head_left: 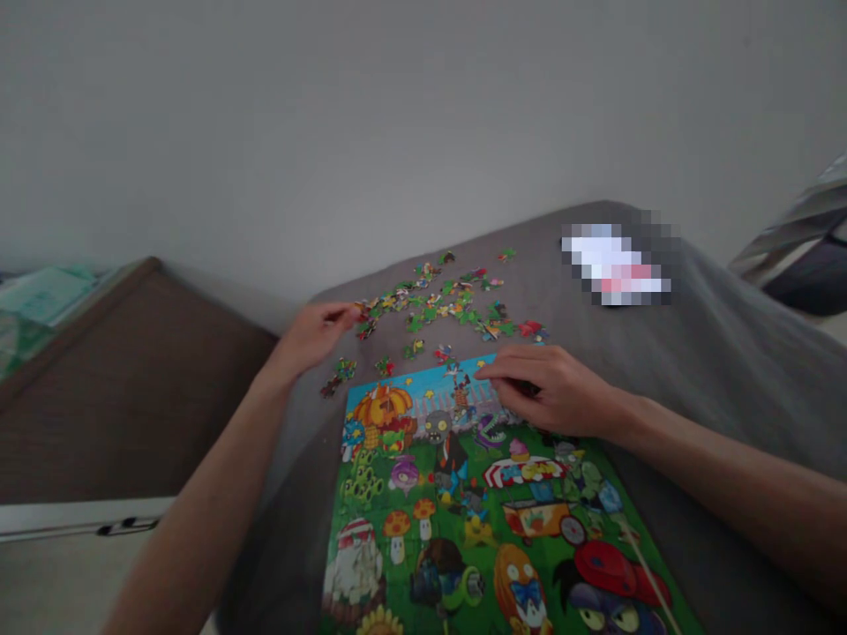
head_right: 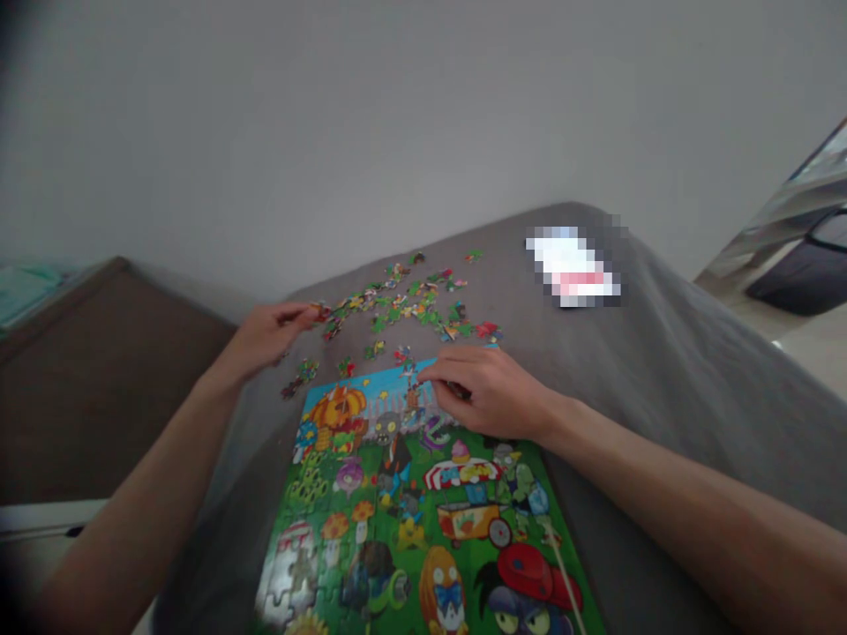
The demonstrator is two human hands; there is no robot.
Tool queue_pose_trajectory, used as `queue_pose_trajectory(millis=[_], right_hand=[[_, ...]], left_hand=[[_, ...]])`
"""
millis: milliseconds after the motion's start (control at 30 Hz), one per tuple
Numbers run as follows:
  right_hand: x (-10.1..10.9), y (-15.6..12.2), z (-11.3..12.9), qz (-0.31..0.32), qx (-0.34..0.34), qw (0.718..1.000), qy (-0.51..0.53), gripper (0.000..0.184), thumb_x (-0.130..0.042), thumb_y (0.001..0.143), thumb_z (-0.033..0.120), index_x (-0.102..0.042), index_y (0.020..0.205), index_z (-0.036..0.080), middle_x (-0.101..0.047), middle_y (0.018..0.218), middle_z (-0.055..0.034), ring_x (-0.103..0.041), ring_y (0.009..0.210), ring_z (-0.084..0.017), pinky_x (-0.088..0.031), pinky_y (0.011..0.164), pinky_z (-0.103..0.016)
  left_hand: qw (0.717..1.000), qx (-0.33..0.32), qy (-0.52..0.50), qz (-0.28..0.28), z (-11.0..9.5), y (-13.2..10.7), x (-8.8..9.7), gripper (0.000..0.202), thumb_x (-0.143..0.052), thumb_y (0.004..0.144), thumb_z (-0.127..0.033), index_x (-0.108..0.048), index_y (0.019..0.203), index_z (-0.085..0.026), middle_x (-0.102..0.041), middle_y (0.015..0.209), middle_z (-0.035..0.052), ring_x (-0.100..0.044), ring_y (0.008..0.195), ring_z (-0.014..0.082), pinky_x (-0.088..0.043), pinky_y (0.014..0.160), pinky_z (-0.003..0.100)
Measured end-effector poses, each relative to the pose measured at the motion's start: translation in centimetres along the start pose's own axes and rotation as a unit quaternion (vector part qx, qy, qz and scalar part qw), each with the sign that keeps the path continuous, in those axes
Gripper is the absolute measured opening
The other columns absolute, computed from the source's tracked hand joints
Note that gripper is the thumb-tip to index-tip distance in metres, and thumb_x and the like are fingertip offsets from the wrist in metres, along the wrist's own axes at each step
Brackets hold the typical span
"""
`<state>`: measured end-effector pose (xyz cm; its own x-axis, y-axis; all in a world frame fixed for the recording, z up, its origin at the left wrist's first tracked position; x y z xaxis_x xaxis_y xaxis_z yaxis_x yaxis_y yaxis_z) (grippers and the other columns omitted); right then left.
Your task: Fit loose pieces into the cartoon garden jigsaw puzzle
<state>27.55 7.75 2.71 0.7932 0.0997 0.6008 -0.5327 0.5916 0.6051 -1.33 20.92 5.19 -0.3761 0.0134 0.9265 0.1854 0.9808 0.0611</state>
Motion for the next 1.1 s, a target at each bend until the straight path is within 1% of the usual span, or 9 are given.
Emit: queue_pose_trajectory(millis=[67, 100, 233, 467, 700, 800, 900, 1033, 1100], right_hand=[[0.1, 0.0, 0.1, 0.005, -0.004, 1.000, -0.003, 0.023, -0.049, 0.093, 0.012, -0.071, 0.099, 0.013, -0.063, 0.074, -0.0033, -0.057, 0.065, -0.013, -0.045, 0.060, -0.027], [0.1, 0.0, 0.1, 0.008, -0.007, 1.000, -0.005, 0.023, -0.049, 0.093, 0.012, -0.071, 0.099, 0.013, -0.063, 0.073, -0.0031, -0.057, 0.064, -0.013, -0.045, 0.059, -0.026], [-0.1, -0.1, 0.2, 0.020, -0.012, 1.000, -0.011, 0.024, -0.049, 0.093, 0.012, -0.071, 0.103, 0.015, -0.070, 0.080, -0.0046, -0.062, 0.069, -0.013, -0.048, 0.062, -0.026], [-0.5, -0.2, 0.1, 0.040, -0.031, 0.998, -0.022, 0.027, -0.050, 0.093, 0.012, -0.071, 0.108, 0.020, -0.073, 0.084, -0.0040, -0.066, 0.071, -0.013, -0.052, 0.064, -0.025], [-0.6, 0.0, 0.9, 0.034, -0.017, 0.999, -0.017, 0.026, -0.050, 0.094, 0.011, -0.069, 0.108, 0.019, -0.070, 0.079, -0.0038, -0.063, 0.065, -0.012, -0.049, 0.059, -0.025], [-0.8, -0.1, 1.2, 0.038, -0.011, 0.999, -0.008, 0.026, -0.050, 0.094, 0.010, -0.068, 0.110, 0.019, -0.070, 0.080, -0.0036, -0.063, 0.067, -0.013, -0.049, 0.061, -0.025], [-1.0, -0.1, 1.4, 0.045, -0.006, 0.999, -0.003, 0.027, -0.049, 0.094, 0.008, -0.068, 0.111, 0.018, -0.071, 0.082, -0.0043, -0.063, 0.069, -0.013, -0.049, 0.063, -0.025], [-1.1, 0.0, 1.5, 0.036, 0.008, 0.999, 0.002, 0.025, -0.049, 0.094, 0.008, -0.069, 0.108, 0.014, -0.070, 0.080, -0.0050, -0.062, 0.069, -0.013, -0.049, 0.064, -0.025], [-1.1, 0.1, 1.3, 0.024, 0.009, 1.000, 0.002, 0.024, -0.049, 0.094, 0.009, -0.069, 0.106, 0.013, -0.068, 0.077, -0.0043, -0.060, 0.068, -0.013, -0.047, 0.063, -0.026]], left_hand=[[0.989, -0.086, -0.040, 0.112, -2.9, -3.9, -1.8, 0.038, -0.050, 0.094, -0.049, -0.076, 0.092, -0.022, -0.076, 0.097, 0.0030, -0.066, 0.089, 0.0204, -0.049, 0.077, 0.029], [0.980, -0.101, -0.055, 0.164, -3.9, -5.7, -2.7, 0.038, -0.049, 0.095, -0.049, -0.076, 0.093, -0.022, -0.076, 0.094, 0.0027, -0.066, 0.085, 0.0186, -0.049, 0.074, 0.028], [0.960, -0.080, -0.080, 0.257, -5.3, -9.6, -4.7, 0.028, -0.057, 0.093, -0.046, -0.077, 0.098, -0.027, -0.078, 0.094, 0.0000, -0.067, 0.080, 0.0159, -0.046, 0.069, 0.025], [0.964, -0.082, -0.059, 0.247, -4.5, -10.0, -5.8, 0.025, -0.060, 0.094, -0.045, -0.077, 0.094, -0.027, -0.075, 0.091, 0.0003, -0.062, 0.076, 0.0155, -0.043, 0.069, 0.027], [0.980, -0.117, -0.043, 0.158, -4.2, -9.2, -5.8, 0.015, -0.080, 0.081, -0.037, -0.075, 0.092, -0.028, -0.065, 0.101, 0.0007, -0.058, 0.098, 0.0210, -0.042, 0.088, 0.035], [0.974, -0.125, -0.031, 0.186, -4.3, -9.3, -6.3, 0.007, -0.077, 0.083, -0.033, -0.074, 0.083, -0.027, -0.063, 0.093, 0.0002, -0.057, 0.093, 0.0205, -0.041, 0.083, 0.034], [0.966, -0.147, -0.009, 0.214, -4.9, -9.7, -6.6, 0.011, -0.069, 0.091, -0.032, -0.073, 0.082, -0.026, -0.063, 0.088, 0.0002, -0.056, 0.090, 0.0199, -0.039, 0.079, 0.033], [0.958, -0.173, -0.025, 0.227, -5.1, -9.9, -5.9, 0.018, -0.063, 0.095, -0.038, -0.073, 0.086, -0.026, -0.064, 0.093, 0.0011, -0.057, 0.094, 0.0193, -0.041, 0.084, 0.033], [0.962, -0.173, -0.050, 0.205, -4.8, -9.0, -4.8, 0.022, -0.062, 0.095, -0.042, -0.073, 0.086, -0.026, -0.065, 0.095, 0.0012, -0.058, 0.095, 0.0184, -0.043, 0.085, 0.033]])
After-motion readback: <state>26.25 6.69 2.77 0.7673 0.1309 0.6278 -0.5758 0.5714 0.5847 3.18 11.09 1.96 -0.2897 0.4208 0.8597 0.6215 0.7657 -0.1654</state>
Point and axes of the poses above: each hand's wrist, its own y-axis towards the middle knuckle, its own x-axis out of the back of the hand, z = x × y, the point moved 7 cm from there along y, towards the middle knuckle
